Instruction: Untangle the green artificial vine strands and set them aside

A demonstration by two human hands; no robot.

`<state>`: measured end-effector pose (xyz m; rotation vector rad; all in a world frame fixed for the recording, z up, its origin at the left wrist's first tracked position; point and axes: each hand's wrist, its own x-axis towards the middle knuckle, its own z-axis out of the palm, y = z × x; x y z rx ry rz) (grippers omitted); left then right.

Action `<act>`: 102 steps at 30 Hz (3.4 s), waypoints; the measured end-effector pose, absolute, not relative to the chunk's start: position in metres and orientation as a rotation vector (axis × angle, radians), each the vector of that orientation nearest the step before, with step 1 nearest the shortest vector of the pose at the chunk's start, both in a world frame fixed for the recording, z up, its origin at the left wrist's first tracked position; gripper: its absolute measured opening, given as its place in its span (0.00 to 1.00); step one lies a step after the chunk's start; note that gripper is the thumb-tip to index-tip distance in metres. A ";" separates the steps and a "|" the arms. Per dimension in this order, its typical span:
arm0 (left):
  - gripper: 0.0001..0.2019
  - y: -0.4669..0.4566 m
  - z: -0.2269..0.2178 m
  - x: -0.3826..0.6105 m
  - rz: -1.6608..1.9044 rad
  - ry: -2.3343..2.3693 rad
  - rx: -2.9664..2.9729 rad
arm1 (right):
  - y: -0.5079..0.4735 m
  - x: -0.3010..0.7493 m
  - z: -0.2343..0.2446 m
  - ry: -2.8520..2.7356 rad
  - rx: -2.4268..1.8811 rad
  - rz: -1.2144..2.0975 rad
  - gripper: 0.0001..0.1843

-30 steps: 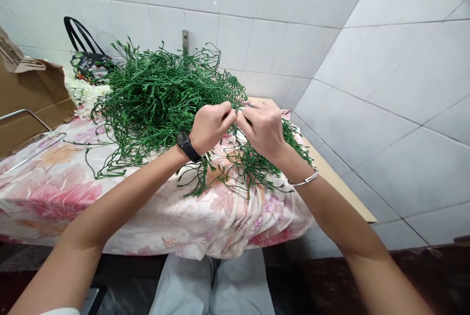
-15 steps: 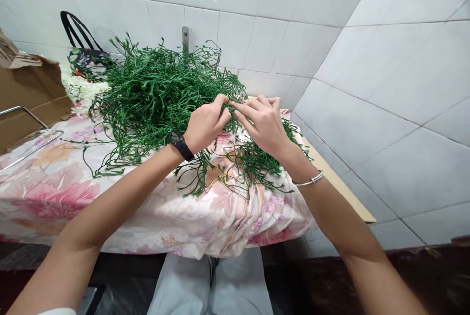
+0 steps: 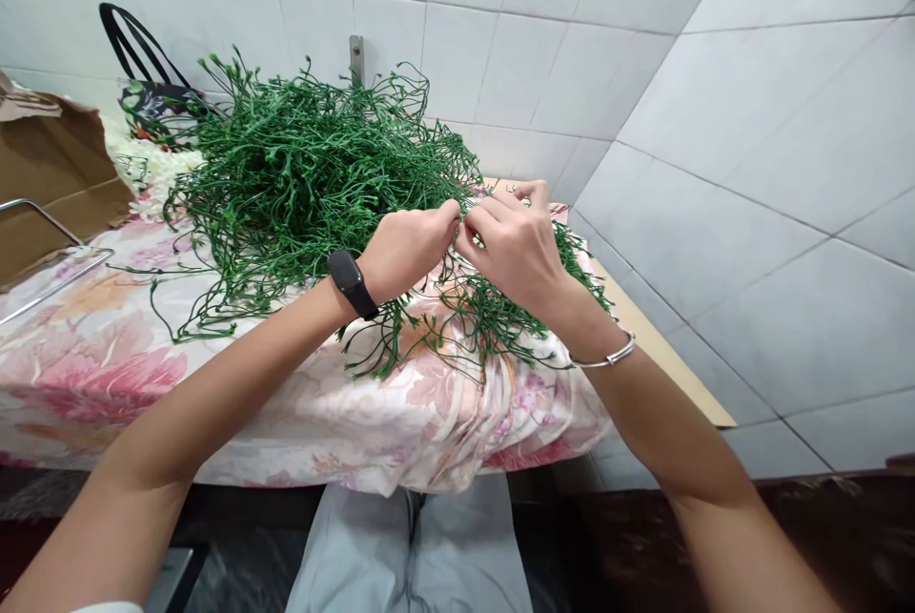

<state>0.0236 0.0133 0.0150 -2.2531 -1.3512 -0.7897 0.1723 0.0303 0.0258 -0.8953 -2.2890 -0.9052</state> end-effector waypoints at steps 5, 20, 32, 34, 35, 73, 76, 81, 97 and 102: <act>0.10 0.013 0.015 0.024 -0.678 -1.320 -2.241 | 0.034 0.170 0.021 -2.363 -0.926 -0.946 0.16; 0.07 0.023 0.016 0.007 -1.036 -1.465 -2.058 | 0.044 0.188 0.037 -2.027 -1.113 -0.819 0.14; 0.03 0.020 0.024 0.007 -2.114 -1.312 -2.714 | 0.054 0.223 0.041 -2.143 -1.211 -0.571 0.14; 0.03 0.019 0.022 0.009 -2.091 -1.309 -2.777 | 0.045 0.215 0.043 -2.126 -1.040 -0.420 0.16; 0.03 0.018 0.021 0.011 -2.073 -1.302 -2.803 | 0.039 0.210 0.045 -2.154 -0.933 -0.296 0.17; 0.08 0.020 0.024 0.004 -2.090 -1.405 -2.678 | 0.052 0.227 0.045 -2.098 -1.266 -0.543 0.14; 0.06 0.019 0.020 0.006 -2.050 -1.317 -2.821 | 0.044 0.212 0.046 -2.107 -1.019 -0.364 0.14; 0.06 0.017 0.015 0.009 -1.764 -1.140 -3.002 | 0.031 0.188 0.040 -2.374 -0.686 -0.044 0.12; 0.10 0.006 0.016 0.019 -1.151 -1.310 -2.530 | 0.020 0.173 0.031 -2.485 -0.838 -0.804 0.14; 0.10 0.001 0.018 0.022 -1.167 -1.344 -2.434 | 0.020 0.171 0.029 -2.408 -0.875 -0.813 0.13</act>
